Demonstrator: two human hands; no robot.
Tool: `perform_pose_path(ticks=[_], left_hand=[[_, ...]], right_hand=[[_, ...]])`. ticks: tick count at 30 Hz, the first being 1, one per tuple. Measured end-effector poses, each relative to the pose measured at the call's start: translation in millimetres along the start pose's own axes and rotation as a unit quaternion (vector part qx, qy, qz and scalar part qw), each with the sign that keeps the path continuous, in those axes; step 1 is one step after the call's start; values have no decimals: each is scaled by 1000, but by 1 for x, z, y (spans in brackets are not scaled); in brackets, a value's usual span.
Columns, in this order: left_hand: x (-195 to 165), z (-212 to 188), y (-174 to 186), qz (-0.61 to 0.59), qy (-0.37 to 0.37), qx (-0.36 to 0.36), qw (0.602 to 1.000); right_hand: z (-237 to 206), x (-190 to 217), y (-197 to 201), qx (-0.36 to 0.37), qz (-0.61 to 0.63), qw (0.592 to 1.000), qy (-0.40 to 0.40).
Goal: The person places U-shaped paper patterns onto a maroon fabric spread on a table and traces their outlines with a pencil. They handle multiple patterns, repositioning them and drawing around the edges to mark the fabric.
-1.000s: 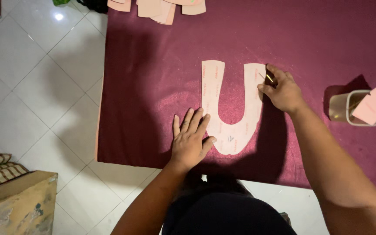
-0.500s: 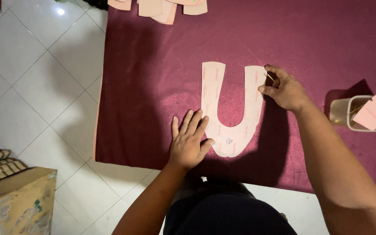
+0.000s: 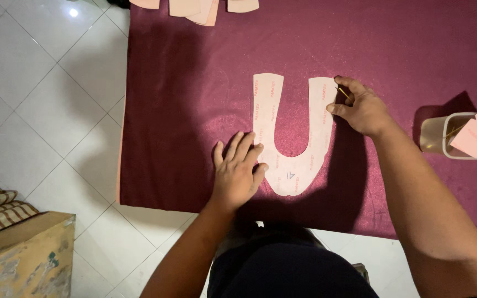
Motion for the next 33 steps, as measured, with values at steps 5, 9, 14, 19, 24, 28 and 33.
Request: perform_pose_path(ticks=[5, 9, 14, 19, 24, 28, 33], left_hand=[[13, 18, 6, -3, -50, 1, 999], [17, 18, 8, -14, -61, 5, 998], [18, 17, 8, -22, -65, -5, 998], [20, 17, 5, -20, -62, -3, 998], [20, 19, 4, -20, -64, 0, 998], [18, 19, 4, -18, -70, -3, 997], [16, 17, 6, -18, -84, -12, 996]], right_hand=[[-1, -6, 0, 20, -6, 998, -51], [1, -6, 1, 14, -11, 1000, -15], [6, -12, 1, 18, -39, 999, -14], [7, -13, 0, 23, -14, 1000, -13], [5, -12, 1, 17, -22, 1000, 9], [4, -13, 1, 7, -33, 999, 21], [3, -13, 2, 7, -20, 999, 41]])
Point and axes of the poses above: each hand's wrist, its own z-axis towards the middle knuckle, its own y-axis out of the back of the hand, x = y × z, the point moved 5 cm from there along z, towards the middle knuckle, and after that the axes turned 3 degrees about -y, right-handed, at the moved point
